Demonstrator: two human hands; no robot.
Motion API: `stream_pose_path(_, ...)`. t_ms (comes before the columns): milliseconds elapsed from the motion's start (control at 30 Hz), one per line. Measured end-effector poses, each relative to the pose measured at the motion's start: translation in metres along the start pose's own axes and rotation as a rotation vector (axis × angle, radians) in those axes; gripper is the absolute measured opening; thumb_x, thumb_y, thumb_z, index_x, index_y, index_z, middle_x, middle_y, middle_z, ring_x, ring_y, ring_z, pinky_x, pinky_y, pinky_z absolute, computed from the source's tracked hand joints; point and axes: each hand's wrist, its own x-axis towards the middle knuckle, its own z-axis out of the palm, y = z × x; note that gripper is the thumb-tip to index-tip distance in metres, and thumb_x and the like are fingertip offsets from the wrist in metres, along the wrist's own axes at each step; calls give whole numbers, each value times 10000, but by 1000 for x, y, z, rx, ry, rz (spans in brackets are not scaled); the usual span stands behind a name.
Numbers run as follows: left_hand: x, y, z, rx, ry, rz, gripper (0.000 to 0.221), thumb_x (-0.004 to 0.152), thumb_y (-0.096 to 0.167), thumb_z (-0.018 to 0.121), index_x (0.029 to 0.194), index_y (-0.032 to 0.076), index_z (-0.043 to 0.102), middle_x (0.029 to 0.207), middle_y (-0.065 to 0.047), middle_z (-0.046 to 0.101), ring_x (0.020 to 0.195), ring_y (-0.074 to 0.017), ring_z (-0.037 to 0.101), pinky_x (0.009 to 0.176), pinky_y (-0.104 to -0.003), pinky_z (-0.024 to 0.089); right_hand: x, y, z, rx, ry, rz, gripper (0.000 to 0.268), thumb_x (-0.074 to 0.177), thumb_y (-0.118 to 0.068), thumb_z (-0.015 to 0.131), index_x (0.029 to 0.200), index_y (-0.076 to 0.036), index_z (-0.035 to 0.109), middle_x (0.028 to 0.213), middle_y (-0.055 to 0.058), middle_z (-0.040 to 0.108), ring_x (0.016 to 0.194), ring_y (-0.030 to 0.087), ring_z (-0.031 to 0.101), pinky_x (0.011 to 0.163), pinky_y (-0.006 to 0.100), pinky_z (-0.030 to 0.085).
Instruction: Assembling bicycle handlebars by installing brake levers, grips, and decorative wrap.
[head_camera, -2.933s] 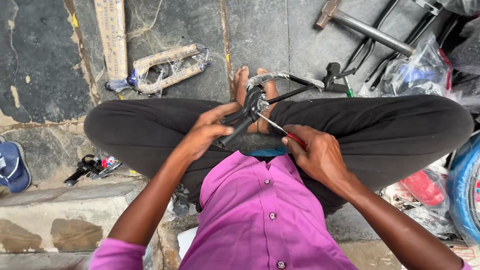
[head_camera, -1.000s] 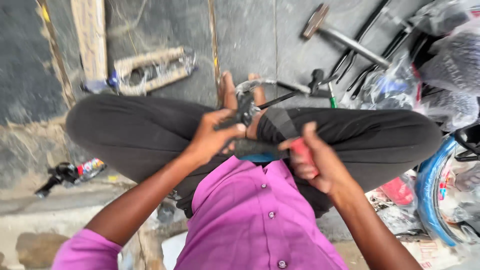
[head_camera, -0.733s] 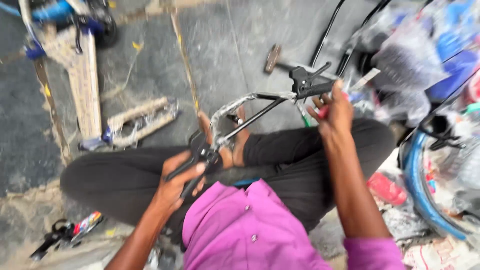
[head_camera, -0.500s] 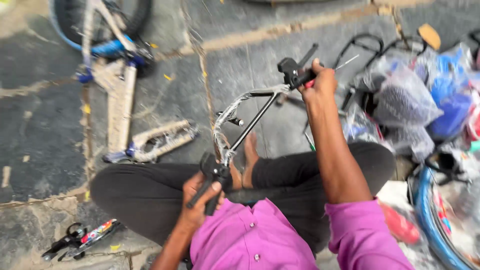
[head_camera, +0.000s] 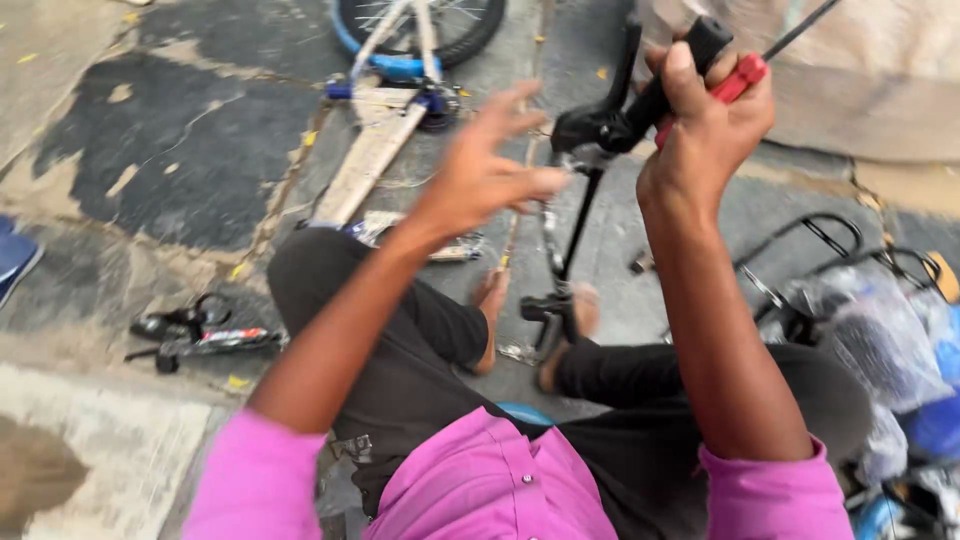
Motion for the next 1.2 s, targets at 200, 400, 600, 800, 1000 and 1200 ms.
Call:
stream_pose_path(200,15,-96,51,-362,37,-201,501,952,198,824,1311,-94,632,1044,-278,692,772,-194,707,676,-308,602,-28,17,-8,-249,-167,183,315,932,6,738,867,-116,454,1022,39,700,946,161,748,691,279,512)
stream_pose_path(400,-5,-197,69,-532,360,-420,368,937,190,726,1171,-72,618,986,-181,743,779,-219,767,701,-321,642,-115,28,-72,-821,-138,502,229,969,-122,744,1131,-14,623,884,74,638,713,152,550,637,327,457)
stream_pose_path(600,5,-250,66,-387,357,-518,402,942,142,699,1280,-49,592,1016,-167,741,836,-224,752,754,-327,630,-134,49,-75,-1087,-244,713,404,887,-186,748,1264,-62,675,889,148,725,739,274,658,679,397,517)
stream_pose_path(800,9,-265,57,-493,363,-612,362,927,88,695,1211,-115,596,976,-171,735,831,-261,764,801,-362,646,-146,82,-90,-1059,-177,524,286,923,-180,716,1179,-51,717,1033,211,744,928,359,734,799,427,561)
stream_pose_path(1000,18,-254,57,-518,370,-564,377,833,-108,603,1206,-158,595,982,-170,714,841,-252,753,852,-384,652,-138,87,-87,-1034,-201,587,304,891,-168,710,1175,-62,729,1011,208,737,897,385,723,762,461,553)
stream_pose_path(1200,10,-263,57,-451,345,-582,388,818,-102,648,1202,-131,596,982,-173,736,817,-249,753,786,-362,631,-128,79,-81,-1309,-434,427,394,827,-102,688,1210,-16,719,969,223,733,812,401,713,668,485,538)
